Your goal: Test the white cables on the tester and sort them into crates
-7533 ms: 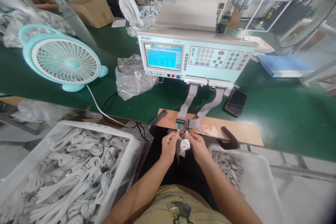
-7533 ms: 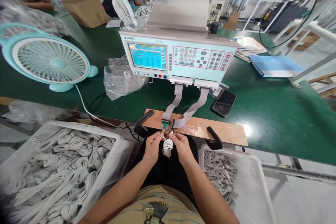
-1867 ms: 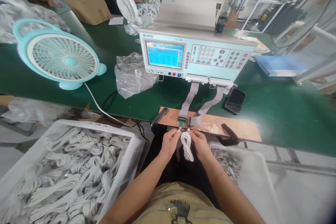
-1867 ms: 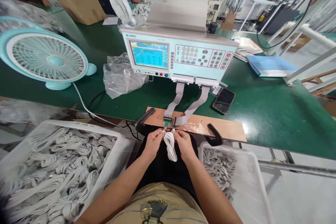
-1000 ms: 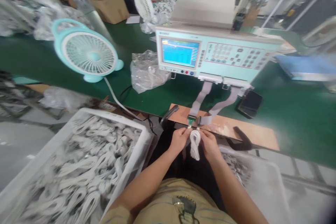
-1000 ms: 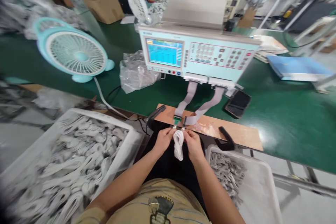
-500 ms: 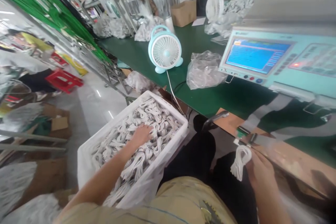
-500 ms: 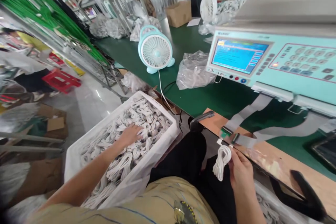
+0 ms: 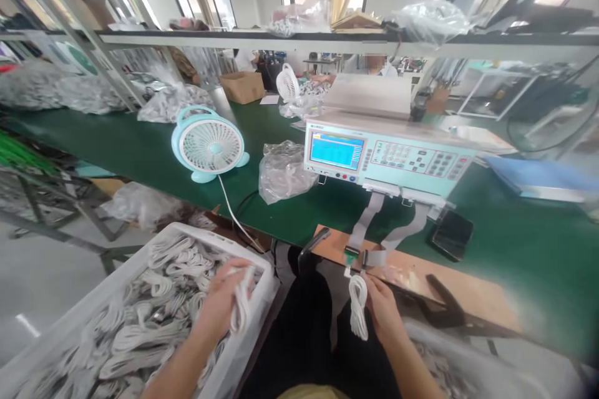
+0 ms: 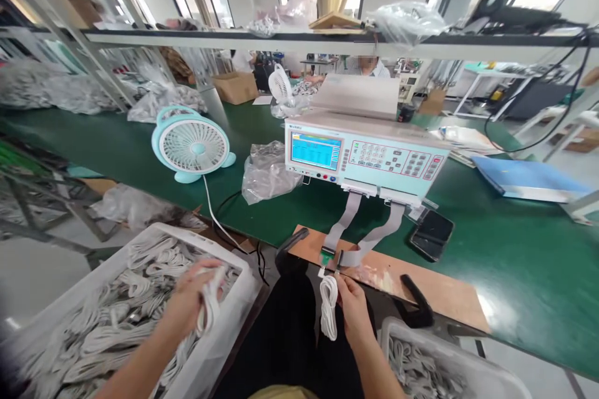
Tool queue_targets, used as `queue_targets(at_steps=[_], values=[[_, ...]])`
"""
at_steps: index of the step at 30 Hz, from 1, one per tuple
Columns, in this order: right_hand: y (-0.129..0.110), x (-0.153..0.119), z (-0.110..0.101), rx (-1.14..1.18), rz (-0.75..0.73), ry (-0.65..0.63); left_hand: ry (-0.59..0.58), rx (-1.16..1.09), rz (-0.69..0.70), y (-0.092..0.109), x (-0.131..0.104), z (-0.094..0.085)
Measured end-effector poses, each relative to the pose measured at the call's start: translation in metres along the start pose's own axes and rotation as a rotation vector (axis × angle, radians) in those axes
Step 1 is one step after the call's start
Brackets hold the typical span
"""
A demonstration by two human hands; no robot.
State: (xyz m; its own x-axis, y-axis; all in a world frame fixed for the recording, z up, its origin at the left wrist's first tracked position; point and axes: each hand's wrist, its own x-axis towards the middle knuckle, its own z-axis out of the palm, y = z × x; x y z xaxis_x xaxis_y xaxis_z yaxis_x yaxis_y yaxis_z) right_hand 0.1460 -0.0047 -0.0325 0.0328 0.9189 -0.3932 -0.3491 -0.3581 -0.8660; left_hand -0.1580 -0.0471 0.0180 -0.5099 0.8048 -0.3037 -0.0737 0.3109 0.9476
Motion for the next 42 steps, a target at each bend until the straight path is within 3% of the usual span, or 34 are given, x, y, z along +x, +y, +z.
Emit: queue_targets(at_steps=[3,6,8,11,17,20,22,25,27,29,31,33,35,38,42], values=[[-0.001,-0.002,0.004,0.003,-0.006,0.004,-0.397,0.046,-0.075,-0.008,-0.023,0.081],[-0.002,-0.004,0.007,-0.019,-0.031,0.021,-0.574,0.036,-0.109,-0.018,-0.036,0.143],[-0.003,-0.004,0.009,-0.026,-0.06,0.028,-0.615,0.011,-0.123,-0.022,-0.038,0.169],[-0.002,-0.004,0.01,-0.013,-0.094,0.039,-0.599,-0.038,-0.115,-0.024,-0.037,0.188],[0.0,-0.014,0.022,0.002,-0.117,0.056,-0.513,-0.106,-0.105,-0.033,-0.046,0.189],[-0.005,-0.027,0.016,-0.076,-0.088,0.001,-0.531,-0.168,-0.199,-0.038,-0.062,0.182],[-0.014,-0.036,-0.008,-0.197,-0.063,-0.038,-0.583,-0.232,-0.302,-0.041,-0.07,0.175],[-0.033,-0.049,-0.07,-0.556,-0.051,-0.041,-0.636,-0.332,-0.446,-0.048,-0.073,0.165],[-0.043,-0.058,-0.109,-0.932,-0.083,0.085,-0.626,-0.35,-0.505,-0.053,-0.07,0.161],[-0.047,-0.068,-0.127,-1.196,-0.155,0.267,-0.601,-0.36,-0.507,-0.057,-0.069,0.162],[-0.042,-0.076,-0.118,-1.245,-0.238,0.229,-0.579,-0.365,-0.46,-0.059,-0.072,0.166],[-0.029,-0.079,-0.088,-1.116,-0.307,-0.005,-0.578,-0.356,-0.392,-0.058,-0.079,0.173],[-0.015,-0.078,-0.054,-0.96,-0.363,-0.124,-0.597,-0.343,-0.332,-0.057,-0.086,0.178],[-0.001,-0.068,-0.021,-0.816,-0.417,-0.127,-0.606,-0.33,-0.239,-0.055,-0.091,0.181],[-0.003,-0.053,-0.01,-0.686,-0.403,-0.194,-0.56,-0.277,-0.111,-0.048,-0.087,0.177]])
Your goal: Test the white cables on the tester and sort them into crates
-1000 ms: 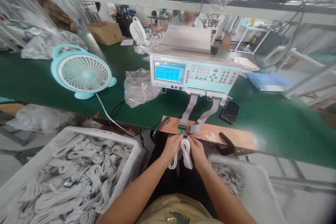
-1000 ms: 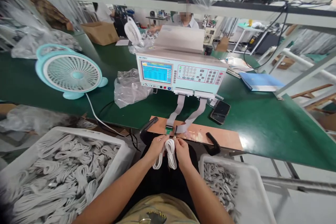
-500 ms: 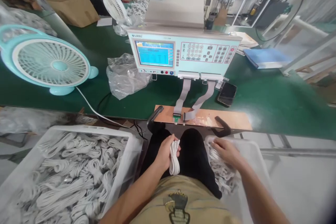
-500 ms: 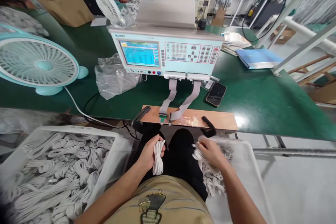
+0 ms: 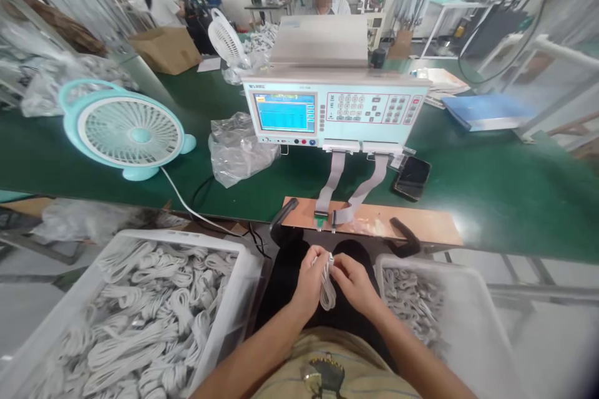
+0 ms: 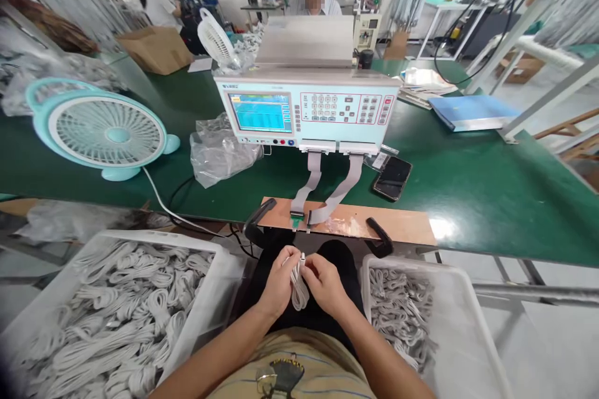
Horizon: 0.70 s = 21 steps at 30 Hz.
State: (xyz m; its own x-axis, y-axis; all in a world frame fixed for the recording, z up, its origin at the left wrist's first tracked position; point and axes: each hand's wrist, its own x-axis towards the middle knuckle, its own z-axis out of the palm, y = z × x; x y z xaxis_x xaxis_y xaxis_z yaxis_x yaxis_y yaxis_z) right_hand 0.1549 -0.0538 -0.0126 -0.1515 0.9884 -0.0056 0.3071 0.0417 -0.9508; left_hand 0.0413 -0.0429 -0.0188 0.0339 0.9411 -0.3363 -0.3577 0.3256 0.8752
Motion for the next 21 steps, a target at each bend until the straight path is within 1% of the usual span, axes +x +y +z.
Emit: queue_targets(at_steps=[2,3,5,8,10,12,15,17,21], values=[[-0.001,0.007,-0.002,0.05,0.001,-0.021,0.014,0.02,0.017,0.004,0.001,-0.002],[-0.002,0.01,-0.002,0.055,0.002,-0.008,0.023,0.03,0.03,0.005,0.001,-0.002],[0.0,0.015,-0.001,0.022,-0.004,0.054,0.036,0.062,0.07,0.007,0.003,-0.002],[0.008,0.02,0.002,-0.071,-0.022,0.127,0.021,0.103,0.109,0.008,0.005,-0.001],[0.015,0.024,0.003,-0.067,-0.016,0.168,0.004,0.102,0.083,0.009,0.008,-0.002],[0.021,0.028,0.005,0.003,0.008,0.206,-0.026,0.091,0.019,0.009,0.011,-0.004],[0.027,0.034,0.008,0.12,0.043,0.219,-0.074,0.114,-0.056,0.009,0.018,-0.009],[0.028,0.037,0.01,0.166,0.067,0.231,-0.073,0.169,-0.034,0.009,0.022,-0.013],[0.029,0.041,0.011,0.202,0.083,0.272,-0.076,0.273,0.068,0.012,0.028,-0.02]])
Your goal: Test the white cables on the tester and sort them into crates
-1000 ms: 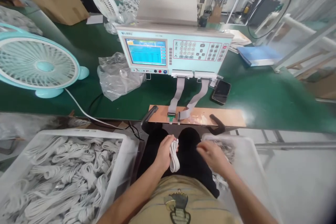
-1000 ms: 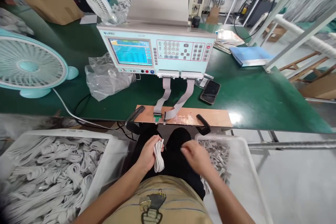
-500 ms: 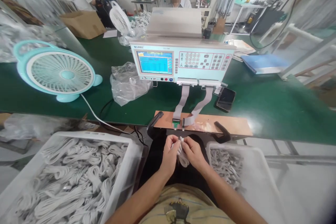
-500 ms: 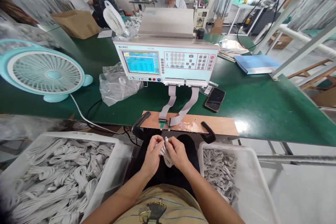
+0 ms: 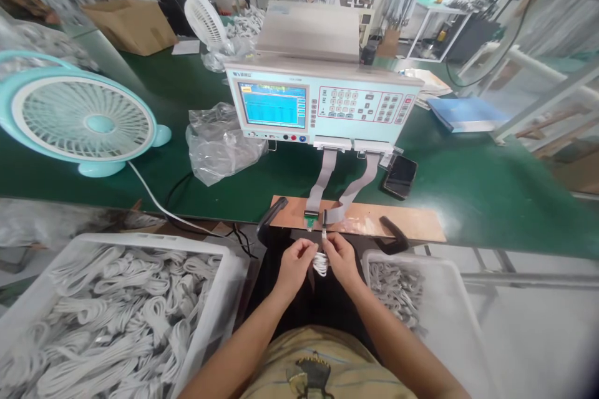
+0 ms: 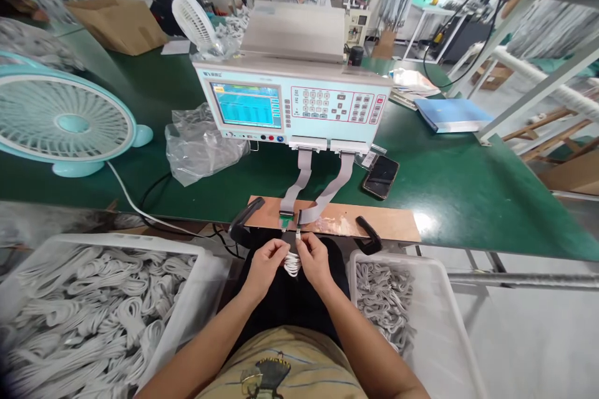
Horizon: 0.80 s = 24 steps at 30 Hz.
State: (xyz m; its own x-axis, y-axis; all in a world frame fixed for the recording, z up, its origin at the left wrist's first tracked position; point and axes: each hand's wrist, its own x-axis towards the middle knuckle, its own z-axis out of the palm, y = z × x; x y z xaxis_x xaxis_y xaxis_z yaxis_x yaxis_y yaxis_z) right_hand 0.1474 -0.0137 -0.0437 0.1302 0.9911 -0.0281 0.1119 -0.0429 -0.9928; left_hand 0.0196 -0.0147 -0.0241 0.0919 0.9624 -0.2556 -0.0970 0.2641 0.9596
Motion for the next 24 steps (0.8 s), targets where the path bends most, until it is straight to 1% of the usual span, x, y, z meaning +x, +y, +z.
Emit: queue_targets(at_steps=[2,4,6,7,8,10,12,13,15,17,18,19,21,23,24], values=[[-0.001,0.001,0.0,0.026,0.005,0.002,-0.045,-0.038,-0.031,0.001,0.003,-0.004],[-0.004,0.001,-0.001,0.075,0.033,-0.009,-0.148,-0.167,-0.148,0.002,0.005,-0.009],[-0.007,0.001,-0.001,0.135,0.085,-0.017,-0.267,-0.322,-0.281,0.002,0.007,-0.015],[-0.009,0.0,-0.001,0.166,0.117,-0.017,-0.315,-0.387,-0.326,0.002,0.008,-0.018],[-0.011,0.0,-0.001,0.198,0.153,-0.014,-0.352,-0.437,-0.351,0.002,0.008,-0.022],[-0.015,0.001,0.001,0.271,0.226,-0.001,-0.405,-0.505,-0.353,0.003,0.007,-0.028],[-0.018,0.002,0.003,0.36,0.303,0.01,-0.421,-0.532,-0.325,0.004,0.006,-0.033],[-0.019,0.003,0.004,0.403,0.34,0.018,-0.406,-0.523,-0.31,0.004,0.005,-0.034],[-0.021,0.005,0.007,0.466,0.395,0.041,-0.319,-0.45,-0.269,0.006,0.004,-0.033],[-0.022,0.006,0.008,0.496,0.418,0.058,-0.213,-0.296,-0.193,0.007,0.005,-0.03],[-0.022,0.007,0.007,0.5,0.418,0.055,-0.187,-0.191,-0.143,0.008,0.006,-0.029],[-0.022,0.006,0.007,0.5,0.412,0.044,-0.181,-0.077,-0.083,0.008,0.007,-0.028],[-0.02,0.006,0.005,0.491,0.396,0.015,-0.215,0.141,0.045,0.01,0.012,-0.026],[-0.017,0.007,0.003,0.477,0.381,-0.014,-0.227,0.282,0.169,0.01,0.017,-0.024],[-0.016,0.007,0.002,0.47,0.374,-0.026,-0.21,0.317,0.221,0.009,0.019,-0.023]])
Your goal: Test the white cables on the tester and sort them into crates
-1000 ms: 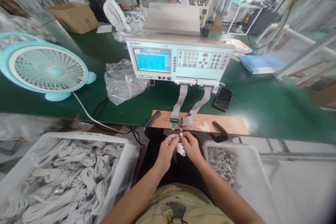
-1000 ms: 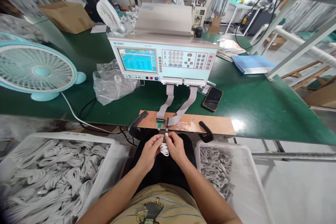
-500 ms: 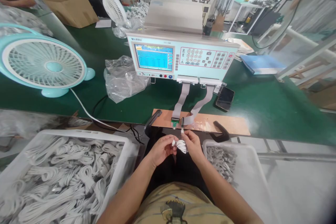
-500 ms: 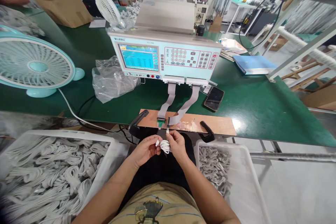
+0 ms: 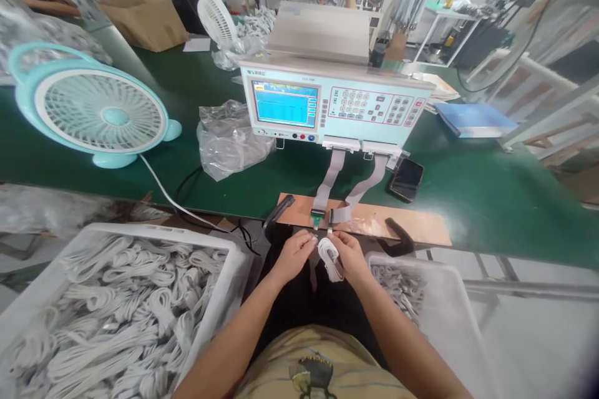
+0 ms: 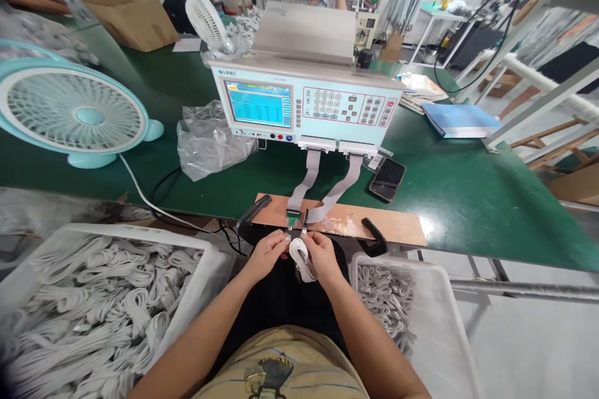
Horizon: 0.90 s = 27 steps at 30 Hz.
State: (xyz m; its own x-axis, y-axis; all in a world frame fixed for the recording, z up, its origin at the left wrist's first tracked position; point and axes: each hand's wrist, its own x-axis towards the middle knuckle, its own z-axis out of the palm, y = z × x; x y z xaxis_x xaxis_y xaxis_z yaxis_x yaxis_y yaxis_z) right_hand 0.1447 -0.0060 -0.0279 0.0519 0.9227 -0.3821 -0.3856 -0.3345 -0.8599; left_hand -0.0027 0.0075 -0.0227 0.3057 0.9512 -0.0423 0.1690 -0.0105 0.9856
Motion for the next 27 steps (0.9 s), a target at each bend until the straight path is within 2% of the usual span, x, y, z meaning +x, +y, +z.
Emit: queue_targets(at_steps=[3,7,16,23,25,27], values=[[0.0,0.002,-0.003,-0.027,-0.01,-0.03,0.09,0.04,0.056,-0.003,0.004,0.005],[-0.002,0.002,-0.003,-0.05,-0.01,-0.029,0.168,0.01,0.046,-0.005,0.005,0.013],[-0.003,0.002,-0.003,-0.056,0.001,-0.028,0.308,-0.196,-0.098,-0.006,0.003,0.024],[-0.002,0.003,-0.003,-0.032,-0.001,-0.041,0.312,-0.228,-0.119,-0.016,0.005,0.034],[-0.001,0.003,-0.005,-0.036,0.004,-0.03,0.299,-0.166,-0.139,-0.013,0.002,0.03],[0.002,0.004,-0.007,-0.05,0.001,-0.002,0.288,-0.048,-0.1,-0.003,-0.007,0.017]])
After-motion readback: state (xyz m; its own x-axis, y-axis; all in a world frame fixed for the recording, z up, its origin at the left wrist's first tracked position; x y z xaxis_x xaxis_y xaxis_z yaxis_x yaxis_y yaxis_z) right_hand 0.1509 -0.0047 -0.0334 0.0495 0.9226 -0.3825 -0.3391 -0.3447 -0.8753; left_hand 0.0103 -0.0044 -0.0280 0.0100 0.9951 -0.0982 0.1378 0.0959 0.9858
